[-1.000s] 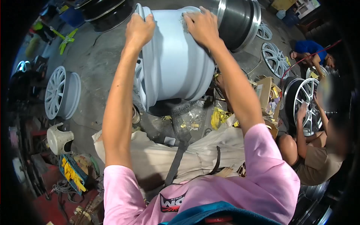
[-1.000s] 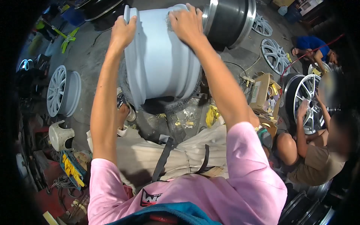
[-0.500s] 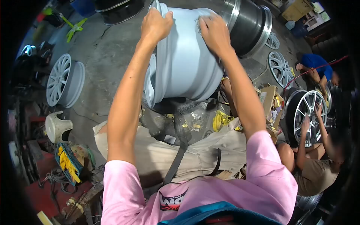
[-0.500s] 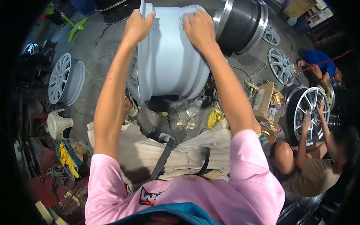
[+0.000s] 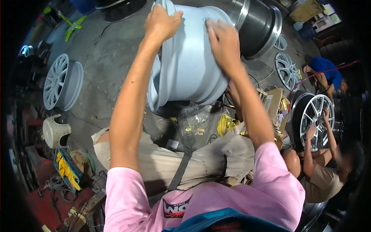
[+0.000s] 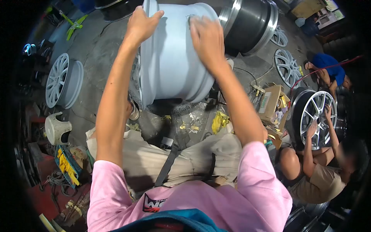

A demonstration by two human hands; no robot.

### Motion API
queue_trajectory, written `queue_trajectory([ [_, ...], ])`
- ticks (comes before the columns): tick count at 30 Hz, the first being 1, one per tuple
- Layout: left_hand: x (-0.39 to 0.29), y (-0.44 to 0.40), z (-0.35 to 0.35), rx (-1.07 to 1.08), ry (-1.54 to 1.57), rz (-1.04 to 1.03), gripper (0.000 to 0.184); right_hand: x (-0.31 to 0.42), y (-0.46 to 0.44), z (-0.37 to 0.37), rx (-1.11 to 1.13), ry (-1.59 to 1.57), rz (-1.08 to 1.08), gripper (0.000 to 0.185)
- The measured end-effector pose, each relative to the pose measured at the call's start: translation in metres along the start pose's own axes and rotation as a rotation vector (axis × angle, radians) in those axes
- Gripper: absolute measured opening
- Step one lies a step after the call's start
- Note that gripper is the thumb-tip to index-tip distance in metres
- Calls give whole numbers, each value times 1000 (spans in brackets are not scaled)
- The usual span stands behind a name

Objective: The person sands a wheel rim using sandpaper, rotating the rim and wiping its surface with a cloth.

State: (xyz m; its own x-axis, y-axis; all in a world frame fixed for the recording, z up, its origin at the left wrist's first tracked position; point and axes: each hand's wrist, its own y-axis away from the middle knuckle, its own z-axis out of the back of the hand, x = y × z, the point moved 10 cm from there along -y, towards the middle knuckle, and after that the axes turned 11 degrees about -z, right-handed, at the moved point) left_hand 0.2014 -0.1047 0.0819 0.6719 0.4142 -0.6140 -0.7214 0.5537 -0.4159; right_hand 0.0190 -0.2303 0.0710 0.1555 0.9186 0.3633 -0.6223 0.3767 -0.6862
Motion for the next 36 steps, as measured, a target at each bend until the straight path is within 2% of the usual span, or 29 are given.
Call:
queue_trajectory([
  [1,-6,-2,1,-3,1,-9,72,-5,-28,-4,-120,148,96,30],
  [3,-4,0,2,67,-49,29,72,-38,-75,-47,182,309,-58,33],
  [6,6,-4,2,68,-3,48,72,-36,-55,-45,257,249,-175,33],
  [7,6,-2,0,68,1,49,72,-7,-20,-9,-5,154,-48,30],
  [9,2,3,3,9,-29,-37,77,15,53,24,-159,213,-27,29],
  [11,9,3,-8,-2,-54,-54,77,19,105,36,-71,235,-111,31],
  [14,9,-5,-10,12,-52,-57,78,12,83,34,-59,221,-40,32],
  [15,11,-6,-11,46,-15,-27,78,11,55,29,-124,199,21,28],
  [17,-3,0,-6,43,-37,-27,79,-10,-13,-3,8,160,1,24],
  [18,-7,2,4,36,-65,-24,79,-10,-36,-17,-6,142,4,24],
  [20,-6,1,7,43,-61,-19,78,-20,-59,-41,69,-62,-120,23],
  [23,0,1,2,64,-10,30,79,13,20,5,-182,-14,4,22],
  [25,-13,2,5,-10,-196,-109,71,32,78,37,-67,-7,-45,20],
  [26,-15,4,3,-4,-193,-115,71,41,107,47,67,-54,-50,20],
  [27,-44,9,19,-195,-276,-349,63,45,132,54,198,-104,-52,19],
  [28,-72,24,34,-389,-359,-582,56,29,152,61,278,-298,-230,19],
  [29,-104,33,39,-387,-424,-774,53,12,168,63,356,-496,-408,20],
  [30,-105,35,37,-388,-429,-779,53,-8,166,81,253,-581,-562,26],
  [31,-110,41,1,-117,-509,-929,58,-36,178,88,171,-801,-907,30],
  [32,-110,53,-35,162,-585,-1070,63,-54,176,100,69,-863,-950,34],
  [33,-104,61,-54,328,-611,-967,66,-69,179,100,52,-915,-976,34],
  [36,-119,83,-79,273,-674,-993,75,-87,194,86,36,-1003,-1004,33],
])
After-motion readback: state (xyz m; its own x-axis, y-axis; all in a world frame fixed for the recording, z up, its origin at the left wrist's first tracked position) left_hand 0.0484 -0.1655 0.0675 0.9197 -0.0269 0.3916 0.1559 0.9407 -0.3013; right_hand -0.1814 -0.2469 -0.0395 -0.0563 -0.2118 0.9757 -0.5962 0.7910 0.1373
